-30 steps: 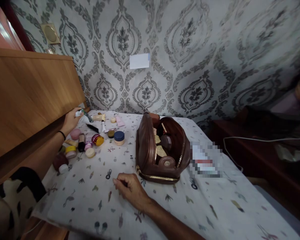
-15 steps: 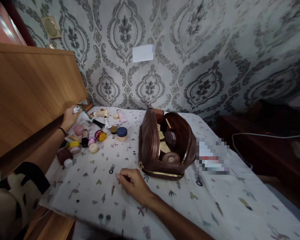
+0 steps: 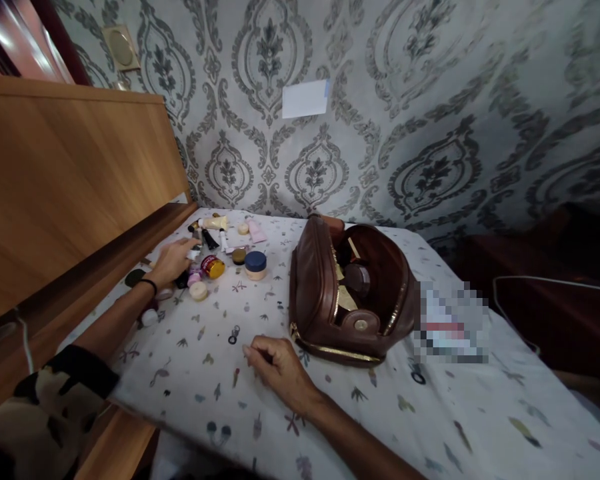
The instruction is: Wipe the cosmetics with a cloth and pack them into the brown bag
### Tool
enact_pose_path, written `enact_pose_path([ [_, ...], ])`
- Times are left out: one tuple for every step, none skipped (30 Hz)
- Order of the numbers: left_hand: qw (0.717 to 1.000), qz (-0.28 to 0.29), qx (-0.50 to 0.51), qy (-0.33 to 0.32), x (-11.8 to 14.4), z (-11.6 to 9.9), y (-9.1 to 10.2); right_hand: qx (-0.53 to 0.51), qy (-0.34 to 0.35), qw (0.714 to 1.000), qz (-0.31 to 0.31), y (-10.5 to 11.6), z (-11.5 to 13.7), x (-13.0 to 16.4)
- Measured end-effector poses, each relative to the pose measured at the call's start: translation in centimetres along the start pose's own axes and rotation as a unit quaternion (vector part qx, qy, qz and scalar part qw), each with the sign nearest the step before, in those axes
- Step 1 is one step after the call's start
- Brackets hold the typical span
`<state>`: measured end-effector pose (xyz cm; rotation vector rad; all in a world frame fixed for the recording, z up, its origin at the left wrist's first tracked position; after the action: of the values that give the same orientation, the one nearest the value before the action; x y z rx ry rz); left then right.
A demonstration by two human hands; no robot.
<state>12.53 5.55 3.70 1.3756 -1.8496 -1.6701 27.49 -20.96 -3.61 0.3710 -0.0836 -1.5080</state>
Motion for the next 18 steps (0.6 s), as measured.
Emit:
enact_pose_path([
  [1.0, 0.012, 0.002, -0.005, 0.2, -0.2, -0.3, 0.002, -0.002, 1.0, 0.0, 0.0, 0.0, 0.0],
  [1.0, 0.022, 0.007, -0.01, 0.3, -0.4, -0.6, 0.004, -0.004, 1.0, -0.001, 0.0, -0.1, 0.0],
  [0.999, 0.03, 0.017, -0.014, 0.3, -0.5, -0.6, 0.005, -0.006, 1.0, 0.0, 0.0, -0.1, 0.0],
  [0.999, 0.034, 0.03, -0.018, 0.2, -0.5, -0.5, 0.006, -0.008, 1.0, 0.001, -0.1, -0.2, 0.0],
  [0.998, 0.033, 0.045, -0.018, 0.0, -0.5, -0.2, 0.005, -0.009, 1.0, 0.003, -0.1, -0.2, -0.1],
  [0.998, 0.025, 0.061, -0.015, -0.3, -0.3, 0.5, 0.003, -0.011, 1.0, 0.005, -0.1, -0.3, -0.1],
  [0.997, 0.01, 0.079, -0.009, -0.6, 0.1, 1.3, 0.002, -0.012, 1.0, 0.007, -0.1, -0.3, 0.0],
  [0.995, -0.01, 0.097, 0.001, -0.8, 0.6, 2.4, 0.003, -0.012, 1.0, 0.007, -0.1, -0.3, 0.0],
  [0.993, -0.033, 0.116, 0.014, -1.0, 1.2, 3.6, 0.003, -0.012, 1.0, 0.007, -0.1, -0.3, 0.0],
  [0.989, -0.058, 0.133, 0.029, -1.1, 2.0, 4.9, 0.002, -0.013, 1.0, 0.007, -0.1, -0.4, 0.0],
  [0.984, -0.082, 0.15, 0.045, -1.0, 2.9, 6.1, 0.0, -0.015, 1.0, 0.008, -0.1, -0.4, 0.0],
  [0.979, -0.105, 0.165, 0.062, -0.8, 3.7, 7.3, -0.001, -0.015, 1.0, 0.008, -0.1, -0.4, 0.1],
  [0.972, -0.125, 0.181, 0.081, -0.4, 4.7, 8.3, -0.001, -0.014, 1.0, 0.007, -0.1, -0.4, 0.1],
  [0.965, -0.141, 0.195, 0.101, 0.1, 5.6, 9.1, 0.001, -0.012, 1.0, 0.006, -0.1, -0.3, 0.1],
  [0.959, -0.153, 0.208, 0.12, 0.8, 6.6, 9.7, 0.003, -0.009, 1.0, 0.003, -0.1, -0.2, 0.0],
  [0.953, -0.159, 0.218, 0.14, 1.6, 7.4, 10.1, 0.005, -0.006, 1.0, 0.003, 0.0, -0.1, 0.0],
  [0.949, -0.16, 0.224, 0.157, 2.4, 8.2, 10.2, 0.004, -0.006, 1.0, 0.003, 0.0, 0.0, 0.0],
  [0.946, -0.157, 0.225, 0.172, 3.1, 9.0, 10.2, 0.001, -0.009, 1.0, 0.004, 0.0, 0.0, 0.0],
])
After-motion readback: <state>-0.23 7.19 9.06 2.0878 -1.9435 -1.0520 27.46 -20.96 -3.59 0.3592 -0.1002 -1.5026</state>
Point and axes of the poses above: each hand's wrist, its own x-axis away from the middle knuckle, its own y-axis out of the back of the hand, z = x × y, the point moved 9 cm from there along -x, towards the middle knuckle, and after that the axes turned 5 degrees about y, right-handed, at the moved point
